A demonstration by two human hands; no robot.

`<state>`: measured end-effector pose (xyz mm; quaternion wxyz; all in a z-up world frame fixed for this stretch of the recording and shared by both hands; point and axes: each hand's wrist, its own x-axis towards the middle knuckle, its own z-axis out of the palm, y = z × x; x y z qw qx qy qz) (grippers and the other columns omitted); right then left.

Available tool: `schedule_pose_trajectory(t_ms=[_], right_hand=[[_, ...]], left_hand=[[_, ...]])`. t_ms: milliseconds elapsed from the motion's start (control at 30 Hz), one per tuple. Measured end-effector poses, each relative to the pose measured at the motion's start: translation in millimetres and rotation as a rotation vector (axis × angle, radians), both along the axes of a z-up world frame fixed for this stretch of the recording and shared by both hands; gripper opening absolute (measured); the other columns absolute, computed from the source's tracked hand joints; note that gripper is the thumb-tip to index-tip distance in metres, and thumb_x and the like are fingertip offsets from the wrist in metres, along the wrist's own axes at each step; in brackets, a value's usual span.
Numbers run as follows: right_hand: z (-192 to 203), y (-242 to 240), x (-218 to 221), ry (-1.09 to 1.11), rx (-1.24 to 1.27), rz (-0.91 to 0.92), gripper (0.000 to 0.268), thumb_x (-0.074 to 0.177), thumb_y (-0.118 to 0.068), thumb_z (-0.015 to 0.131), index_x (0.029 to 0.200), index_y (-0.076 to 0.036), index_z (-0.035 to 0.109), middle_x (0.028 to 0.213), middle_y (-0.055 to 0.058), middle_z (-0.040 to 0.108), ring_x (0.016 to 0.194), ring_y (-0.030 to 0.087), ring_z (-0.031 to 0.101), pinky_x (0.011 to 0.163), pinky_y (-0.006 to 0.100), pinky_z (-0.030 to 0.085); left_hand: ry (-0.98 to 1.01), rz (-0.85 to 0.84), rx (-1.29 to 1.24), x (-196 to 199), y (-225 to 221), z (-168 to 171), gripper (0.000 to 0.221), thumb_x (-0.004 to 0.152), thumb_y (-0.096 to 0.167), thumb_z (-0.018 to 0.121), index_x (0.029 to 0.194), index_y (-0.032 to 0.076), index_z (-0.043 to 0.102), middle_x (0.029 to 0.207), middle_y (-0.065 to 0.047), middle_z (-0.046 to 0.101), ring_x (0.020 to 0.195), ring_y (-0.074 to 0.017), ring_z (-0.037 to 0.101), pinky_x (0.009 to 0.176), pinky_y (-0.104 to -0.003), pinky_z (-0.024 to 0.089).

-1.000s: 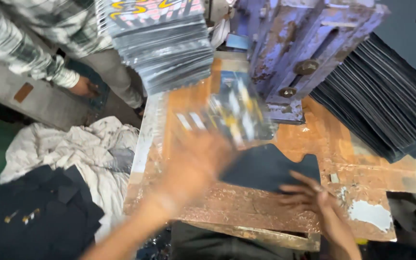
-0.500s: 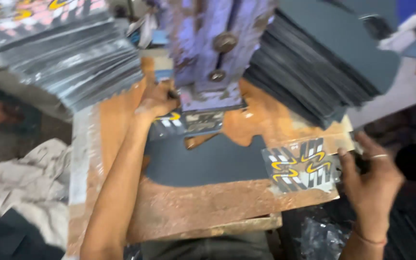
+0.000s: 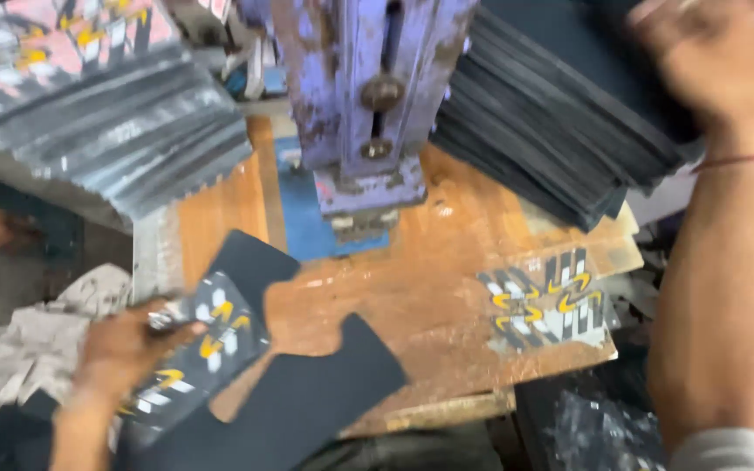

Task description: The recorder is applying graphic stickers to cut-out shoe upper components using a manual press machine in a print shop/factory setting.

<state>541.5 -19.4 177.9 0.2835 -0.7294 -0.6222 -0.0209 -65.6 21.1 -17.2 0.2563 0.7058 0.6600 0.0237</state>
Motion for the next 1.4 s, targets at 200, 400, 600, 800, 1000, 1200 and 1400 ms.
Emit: schedule_pose_trajectory(t_ms=[200,400,600,800,1000,1200,1400], right_hand=[[-46,-117,-101,-0.250,0.605,0.009,0.027,0.121,0.003,0.039,0.134,0.014,0.059,0.124,0.019,0.068,0.113,0.019,0.064,0.105,0.028,0.053],[-147,-187,-221,0.116,-0.303,0.490,0.036,0.087,-0.004,0.060,0.121,-0.007,0.073,0.130,0.006,0.072,0.124,0.022,0.066,0.106,0.036,0.051],[-179,-177,-213,0.138,-0.202,0.679,0.038,0.085,-0.022,0.076,0.120,-0.007,0.072,0.131,0.013,0.067,0.127,0.035,0.060,0.108,0.045,0.043],[-181,-105,-181,-0.117,-0.047,0.388,0.057,0.094,-0.029,0.067,0.135,0.010,0.056,0.147,0.029,0.053,0.141,0.048,0.045,0.119,0.053,0.034],[-193,-90,-172,-0.267,-0.064,0.402,0.047,0.101,-0.043,0.064,0.120,-0.001,0.058,0.145,0.027,0.054,0.142,0.043,0.049,0.123,0.050,0.036],[-208,-130,-174,-0.233,-0.119,0.311,0.069,0.088,-0.052,0.067,0.130,0.003,0.061,0.141,0.027,0.056,0.134,0.043,0.050,0.113,0.053,0.035],[-205,-68,-174,-0.272,-0.071,0.378,0.075,0.094,-0.052,0.060,0.140,0.006,0.056,0.148,0.032,0.051,0.140,0.045,0.046,0.116,0.054,0.032]], left_hand=[[-0.294,-0.206,0.707,29,-35,24,0.069,0.087,0.049,0.073,0.141,0.011,0.057,0.132,-0.019,0.067,0.125,-0.0380,0.063,0.105,-0.048,0.051],[-1.159,-0.011,-0.354,80,-22,1,0.082,0.095,0.063,0.052,0.162,0.017,0.042,0.150,-0.014,0.055,0.120,-0.0296,0.065,0.097,-0.039,0.052],[-0.235,-0.486,0.386,136,-55,-1,0.106,0.066,0.067,0.085,0.146,0.007,0.049,0.139,-0.021,0.049,0.123,-0.0382,0.051,0.096,-0.052,0.042],[-0.171,-0.346,0.490,155,-44,-9,0.109,0.056,0.067,0.088,0.142,0.008,0.055,0.118,-0.018,0.050,0.105,-0.0376,0.052,0.085,-0.054,0.042],[-0.151,-0.455,0.231,169,-11,3,0.088,0.071,0.059,0.084,0.137,0.008,0.059,0.133,-0.017,0.055,0.121,-0.0391,0.054,0.095,-0.051,0.048],[-0.330,-0.408,0.363,161,-45,-9,0.078,0.065,0.050,0.085,0.123,0.003,0.062,0.118,-0.018,0.066,0.111,-0.0423,0.054,0.090,-0.053,0.046],[-0.214,-0.298,0.343,168,27,-20,0.036,0.096,0.039,0.070,0.111,0.007,0.069,0.109,-0.018,0.067,0.107,-0.0401,0.064,0.088,-0.053,0.052]])
